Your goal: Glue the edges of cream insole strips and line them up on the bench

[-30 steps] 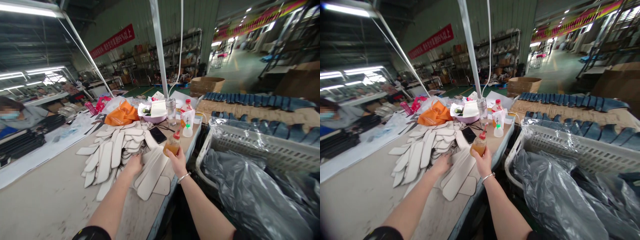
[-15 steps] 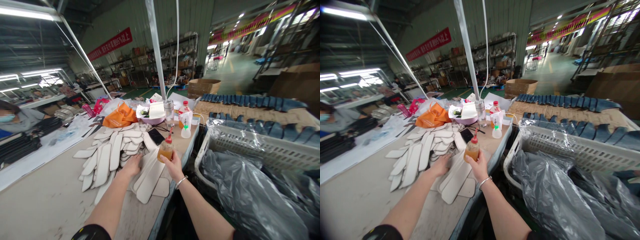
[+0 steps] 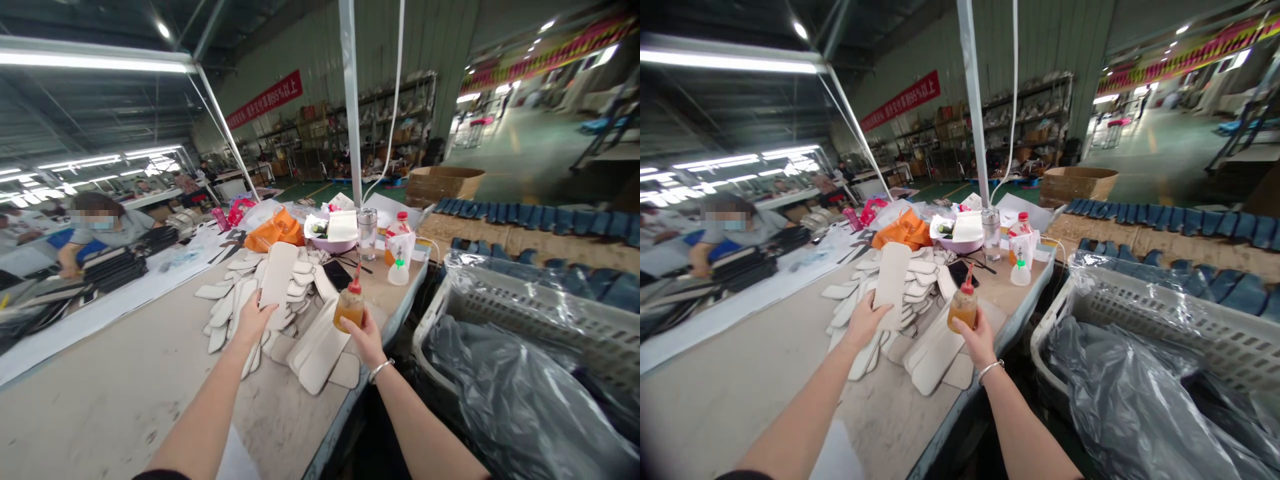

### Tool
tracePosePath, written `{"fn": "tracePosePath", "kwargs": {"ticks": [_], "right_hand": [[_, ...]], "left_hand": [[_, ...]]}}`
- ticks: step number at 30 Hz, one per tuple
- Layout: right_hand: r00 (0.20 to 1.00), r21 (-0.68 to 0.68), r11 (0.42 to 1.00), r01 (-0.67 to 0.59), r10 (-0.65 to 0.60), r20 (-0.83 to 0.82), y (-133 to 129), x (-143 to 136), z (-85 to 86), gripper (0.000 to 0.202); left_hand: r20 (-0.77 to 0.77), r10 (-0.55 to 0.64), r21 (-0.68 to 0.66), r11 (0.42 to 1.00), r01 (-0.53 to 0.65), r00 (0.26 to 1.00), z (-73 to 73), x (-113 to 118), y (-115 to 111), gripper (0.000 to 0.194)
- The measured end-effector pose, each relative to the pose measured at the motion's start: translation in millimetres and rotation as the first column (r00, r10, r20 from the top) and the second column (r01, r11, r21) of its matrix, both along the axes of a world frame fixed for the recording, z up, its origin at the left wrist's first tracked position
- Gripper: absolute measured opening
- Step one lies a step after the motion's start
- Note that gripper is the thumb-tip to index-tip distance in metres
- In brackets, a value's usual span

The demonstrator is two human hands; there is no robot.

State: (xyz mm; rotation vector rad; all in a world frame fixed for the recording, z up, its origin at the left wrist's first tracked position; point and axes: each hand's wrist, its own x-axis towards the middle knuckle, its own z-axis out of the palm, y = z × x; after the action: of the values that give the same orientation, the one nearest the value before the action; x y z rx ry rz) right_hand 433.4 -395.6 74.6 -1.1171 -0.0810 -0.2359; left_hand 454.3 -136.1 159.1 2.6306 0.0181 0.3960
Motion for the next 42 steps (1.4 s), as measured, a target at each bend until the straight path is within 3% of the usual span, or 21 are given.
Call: {"fn": "tracePosePath", "kwargs": {"ticks": [3, 6, 8, 11, 16, 19, 22, 25, 30, 36, 42], "right_hand": [[0.996, 0.021, 0.996, -0.086, 0.086, -0.015, -0.9, -8.7, 2.4, 0.058], [0.982, 0.003, 0.984, -0.176, 0.176, -0.062, -4.4, -22.5, 7.9, 0.060], [0.970, -0.024, 0.974, -0.223, 0.220, -0.107, -5.6, -36.0, 14.5, 0.063], [0.936, -0.048, 0.946, -0.321, 0.310, -0.166, -3.0, -65.7, 26.3, 0.064], [0.841, 0.031, 0.886, -0.463, 0.451, -0.299, -0.8, -139.2, 28.2, 0.053], [0.775, 0.133, 0.864, -0.486, 0.496, -0.392, -6.3, -179.9, 15.9, 0.045], [0.724, 0.214, 0.856, -0.471, 0.514, -0.460, -13.2, -206.1, 7.4, 0.039], [0.686, 0.275, 0.843, -0.463, 0.537, -0.492, -18.6, -221.5, 11.4, 0.035], [0.565, 0.372, 0.767, -0.522, 0.638, -0.523, -19.2, -241.9, 28.2, 0.040], [0.580, 0.285, 0.771, -0.569, 0.622, -0.526, -9.4, -258.1, 26.2, 0.036], [0.618, 0.209, 0.775, -0.596, 0.609, -0.497, -1.8, -259.7, 17.9, 0.031]], "left_hand": [[-0.051, 0.010, -0.256, 0.966, -0.023, 0.999, 4.1, -58.3, 21.1, 0.050], [-0.224, -0.045, -0.393, 0.918, -0.048, 0.974, -19.0, -128.3, 40.4, 0.041], [-0.297, -0.037, -0.317, 0.946, -0.062, 0.954, -40.1, -171.0, 48.9, 0.033], [-0.313, 0.099, -0.166, 0.974, -0.156, 0.945, -64.9, -220.9, 53.7, 0.035], [-0.145, 0.390, 0.025, 0.920, -0.391, 0.909, -83.9, -276.2, 40.2, 0.049], [-0.151, 0.428, 0.113, 0.903, -0.415, 0.891, -93.9, -294.3, 21.2, 0.057], [-0.177, 0.334, 0.068, 0.942, -0.328, 0.926, -102.7, -297.2, 10.7, 0.049], [-0.163, 0.248, 0.017, 0.968, -0.249, 0.955, -107.9, -293.7, 18.3, 0.034], [-0.121, 0.118, -0.046, 0.991, -0.124, 0.986, -118.3, -303.5, 47.1, 0.031], [-0.006, 0.115, -0.079, 0.990, -0.115, 0.993, -133.7, -319.9, 53.4, 0.031], [0.133, 0.165, -0.083, 0.984, -0.155, 0.977, -123.7, -324.4, 47.1, 0.031]]}}
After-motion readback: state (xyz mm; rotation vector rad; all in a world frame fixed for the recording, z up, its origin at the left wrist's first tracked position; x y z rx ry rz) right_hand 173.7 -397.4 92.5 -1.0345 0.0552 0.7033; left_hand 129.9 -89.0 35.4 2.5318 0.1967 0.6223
